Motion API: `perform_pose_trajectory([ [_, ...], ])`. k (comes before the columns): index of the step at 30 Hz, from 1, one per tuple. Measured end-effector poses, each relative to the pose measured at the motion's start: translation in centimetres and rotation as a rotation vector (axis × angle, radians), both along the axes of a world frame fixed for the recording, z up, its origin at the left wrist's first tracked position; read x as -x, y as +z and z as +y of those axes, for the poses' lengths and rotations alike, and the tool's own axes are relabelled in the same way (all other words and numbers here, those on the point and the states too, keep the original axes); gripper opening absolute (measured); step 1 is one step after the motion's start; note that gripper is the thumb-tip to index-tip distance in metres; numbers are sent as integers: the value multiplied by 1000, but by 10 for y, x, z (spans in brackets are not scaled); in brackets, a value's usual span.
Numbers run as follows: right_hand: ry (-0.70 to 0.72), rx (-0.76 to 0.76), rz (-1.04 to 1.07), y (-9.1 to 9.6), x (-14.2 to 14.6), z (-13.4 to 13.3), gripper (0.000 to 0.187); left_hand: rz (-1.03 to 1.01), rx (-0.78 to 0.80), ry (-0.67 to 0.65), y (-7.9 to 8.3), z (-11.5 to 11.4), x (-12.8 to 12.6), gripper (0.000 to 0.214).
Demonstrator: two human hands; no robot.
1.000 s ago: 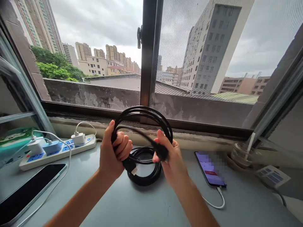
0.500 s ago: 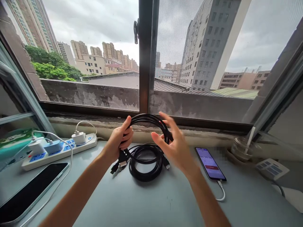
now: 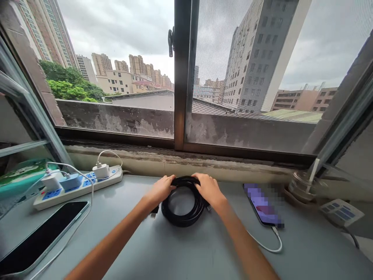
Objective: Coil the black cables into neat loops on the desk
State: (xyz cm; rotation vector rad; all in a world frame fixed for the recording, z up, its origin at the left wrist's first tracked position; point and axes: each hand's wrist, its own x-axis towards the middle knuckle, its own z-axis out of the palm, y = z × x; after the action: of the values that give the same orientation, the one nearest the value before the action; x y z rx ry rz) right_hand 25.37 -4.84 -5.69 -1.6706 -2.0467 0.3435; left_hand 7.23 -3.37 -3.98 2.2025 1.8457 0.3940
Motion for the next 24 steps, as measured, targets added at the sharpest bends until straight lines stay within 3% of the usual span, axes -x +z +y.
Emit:
perform_pose_trajectory([
  [3, 18, 15, -45, -12, 0, 6, 32, 128, 31, 13, -6, 0, -1, 32],
  [8, 17, -1, -97, -15, 0, 10, 30, 231, 5, -24, -8, 2, -2, 42],
  [12, 19, 6, -125, -24, 4, 12, 33, 258, -75, -58, -26, 1, -11, 56],
  [17, 7, 13, -96, -37, 9, 16, 35, 287, -115, -35, -45, 4, -18, 55],
  [24, -43, 8, 30, -39, 10, 16, 34, 274, -120, -47, -43, 9, -15, 54],
])
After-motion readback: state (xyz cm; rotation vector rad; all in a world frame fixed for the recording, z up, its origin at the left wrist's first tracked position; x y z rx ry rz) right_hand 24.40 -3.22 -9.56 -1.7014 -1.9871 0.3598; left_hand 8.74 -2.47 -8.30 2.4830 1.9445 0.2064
